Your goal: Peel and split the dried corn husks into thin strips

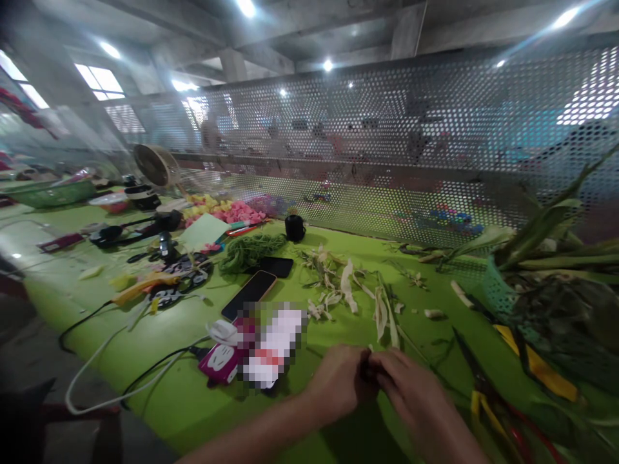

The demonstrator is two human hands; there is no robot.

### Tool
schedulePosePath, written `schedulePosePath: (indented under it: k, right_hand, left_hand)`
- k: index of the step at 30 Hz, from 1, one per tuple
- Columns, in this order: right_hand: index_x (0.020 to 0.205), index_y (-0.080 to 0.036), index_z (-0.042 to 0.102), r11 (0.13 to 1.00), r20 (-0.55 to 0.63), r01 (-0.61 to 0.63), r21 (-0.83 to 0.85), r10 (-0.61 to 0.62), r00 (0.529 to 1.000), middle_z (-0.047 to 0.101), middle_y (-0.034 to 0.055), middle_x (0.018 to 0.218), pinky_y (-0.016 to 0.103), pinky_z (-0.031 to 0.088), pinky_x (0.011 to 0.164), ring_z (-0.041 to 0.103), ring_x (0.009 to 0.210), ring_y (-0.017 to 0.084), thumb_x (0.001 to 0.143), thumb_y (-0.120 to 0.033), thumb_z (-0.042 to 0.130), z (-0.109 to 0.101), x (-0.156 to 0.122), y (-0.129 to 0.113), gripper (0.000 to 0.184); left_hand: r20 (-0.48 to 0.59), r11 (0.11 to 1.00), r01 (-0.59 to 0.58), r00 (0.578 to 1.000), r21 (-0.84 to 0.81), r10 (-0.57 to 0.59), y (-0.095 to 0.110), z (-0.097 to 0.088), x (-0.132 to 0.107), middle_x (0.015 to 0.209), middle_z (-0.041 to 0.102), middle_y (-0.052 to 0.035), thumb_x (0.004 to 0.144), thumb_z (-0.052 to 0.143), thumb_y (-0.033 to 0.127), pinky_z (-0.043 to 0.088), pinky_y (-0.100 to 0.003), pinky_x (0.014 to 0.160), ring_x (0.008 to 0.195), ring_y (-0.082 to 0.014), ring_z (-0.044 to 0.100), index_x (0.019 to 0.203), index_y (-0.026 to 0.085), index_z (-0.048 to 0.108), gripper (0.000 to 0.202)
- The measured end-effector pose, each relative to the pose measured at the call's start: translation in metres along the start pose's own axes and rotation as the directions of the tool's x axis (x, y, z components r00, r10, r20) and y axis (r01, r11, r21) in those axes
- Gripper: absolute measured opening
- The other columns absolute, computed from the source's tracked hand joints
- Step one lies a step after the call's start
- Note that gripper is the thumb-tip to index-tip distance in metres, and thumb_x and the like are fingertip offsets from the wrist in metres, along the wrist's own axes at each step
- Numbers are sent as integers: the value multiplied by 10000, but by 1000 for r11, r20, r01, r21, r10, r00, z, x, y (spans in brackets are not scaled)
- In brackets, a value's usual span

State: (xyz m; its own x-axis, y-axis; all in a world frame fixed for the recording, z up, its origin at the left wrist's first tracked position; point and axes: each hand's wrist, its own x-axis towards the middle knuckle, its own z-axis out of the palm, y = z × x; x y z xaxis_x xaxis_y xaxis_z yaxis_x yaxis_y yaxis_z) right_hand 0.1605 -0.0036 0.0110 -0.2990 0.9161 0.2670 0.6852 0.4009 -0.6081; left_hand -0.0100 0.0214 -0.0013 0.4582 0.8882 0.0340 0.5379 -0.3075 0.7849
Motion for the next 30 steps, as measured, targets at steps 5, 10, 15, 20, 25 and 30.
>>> schedulePosePath:
  k: [5,10,15,20,25,30]
  right_hand:
    - [999,-289,683,997,2,27,-66,-27,1000,741,29,968,286,568,717,708,852,193,885,-227,460,4,1,-3,258]
    - [1042,-278,657,997,-87,10,-77,-17,996,723,37,1015,270,558,722,699,864,185,891,-305,488,-5,3,-7,228]
    - [979,-276,676,990,-68,-133,-45,130,989,715,52,1002,309,547,722,684,810,200,871,-398,538,-21,6,-7,213]
    - [896,-270,700,990,-18,-137,-39,137,990,715,32,921,302,523,738,672,828,201,863,-353,547,-20,9,-4,178]
    - [763,-262,689,990,4,-114,-79,115,993,706,17,824,271,503,652,658,720,179,851,-379,555,-11,9,-3,198]
    - [841,-273,696,986,-22,-130,-107,129,991,712,25,863,275,503,651,661,742,183,874,-363,515,-7,8,-10,205]
  left_hand:
    - [35,997,38,999,-69,-36,1,-6,1,660,655,-53,699,601,236,361,-243,546,599,-172,575,784,141,704,164]
    - [42,951,68,997,-301,-58,4,-7,2,672,635,-29,739,609,303,354,-222,548,612,-142,544,823,121,705,222]
    - [0,898,165,984,-407,-181,3,-3,7,703,619,-25,709,661,361,352,-222,548,629,-135,521,780,136,696,239]
    - [13,895,143,988,-422,-152,6,-5,7,615,545,15,705,665,398,307,-215,525,570,-103,448,684,148,662,251]
    - [-1,945,125,991,-304,-132,11,-12,1,535,448,45,701,662,383,248,-218,496,528,-88,390,609,143,606,263]
    - [41,929,138,990,-342,-133,8,-8,3,536,491,33,691,672,351,299,-222,523,537,-98,413,606,141,626,231]
